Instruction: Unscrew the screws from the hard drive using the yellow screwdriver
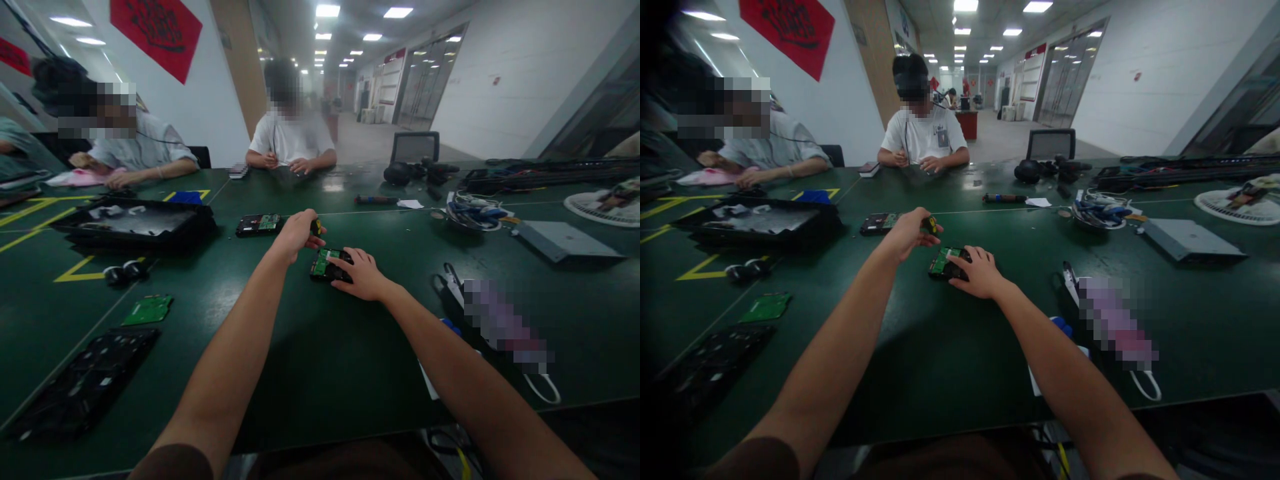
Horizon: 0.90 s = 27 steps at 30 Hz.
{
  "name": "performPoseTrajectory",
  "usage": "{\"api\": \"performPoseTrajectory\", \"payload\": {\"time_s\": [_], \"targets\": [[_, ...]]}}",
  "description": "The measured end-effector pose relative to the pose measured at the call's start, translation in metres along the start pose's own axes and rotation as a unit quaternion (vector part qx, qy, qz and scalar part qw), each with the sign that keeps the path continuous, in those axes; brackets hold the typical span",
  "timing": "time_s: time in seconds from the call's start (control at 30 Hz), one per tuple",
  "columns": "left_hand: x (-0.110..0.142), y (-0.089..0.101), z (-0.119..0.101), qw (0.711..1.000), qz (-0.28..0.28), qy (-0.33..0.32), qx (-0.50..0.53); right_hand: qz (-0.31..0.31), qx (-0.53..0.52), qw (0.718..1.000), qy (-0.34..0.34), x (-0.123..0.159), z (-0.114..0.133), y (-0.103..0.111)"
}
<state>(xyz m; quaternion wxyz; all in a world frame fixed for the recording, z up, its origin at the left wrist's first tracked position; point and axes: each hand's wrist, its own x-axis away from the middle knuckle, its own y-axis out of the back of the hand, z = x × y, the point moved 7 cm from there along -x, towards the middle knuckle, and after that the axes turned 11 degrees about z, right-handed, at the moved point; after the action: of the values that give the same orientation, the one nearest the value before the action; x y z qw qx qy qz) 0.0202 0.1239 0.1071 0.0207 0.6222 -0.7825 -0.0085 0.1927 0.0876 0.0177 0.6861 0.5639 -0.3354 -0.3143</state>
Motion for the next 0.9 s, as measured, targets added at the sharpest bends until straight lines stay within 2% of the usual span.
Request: {"api": "performPoseTrajectory", "payload": {"time_s": [0.37,0.63,0.73,0.9], "targets": [[0.005,-0.006,-0.001,0.998,0.024,0.022,0.044,-0.003,0.002,1.0,0.003,0.001,0.001,0.002],[-0.002,0.006,-0.002,0.996,-0.045,-0.028,-0.065,0.003,-0.004,1.0,0.005,-0.001,-0.001,0.001],[-0.002,0.004,-0.001,0.998,-0.034,-0.027,-0.036,0.002,-0.002,1.0,0.005,-0.001,-0.001,0.001],[-0.001,-0.004,0.005,0.998,0.019,0.009,0.065,0.004,-0.004,1.0,0.005,-0.001,-0.001,0.0]]}}
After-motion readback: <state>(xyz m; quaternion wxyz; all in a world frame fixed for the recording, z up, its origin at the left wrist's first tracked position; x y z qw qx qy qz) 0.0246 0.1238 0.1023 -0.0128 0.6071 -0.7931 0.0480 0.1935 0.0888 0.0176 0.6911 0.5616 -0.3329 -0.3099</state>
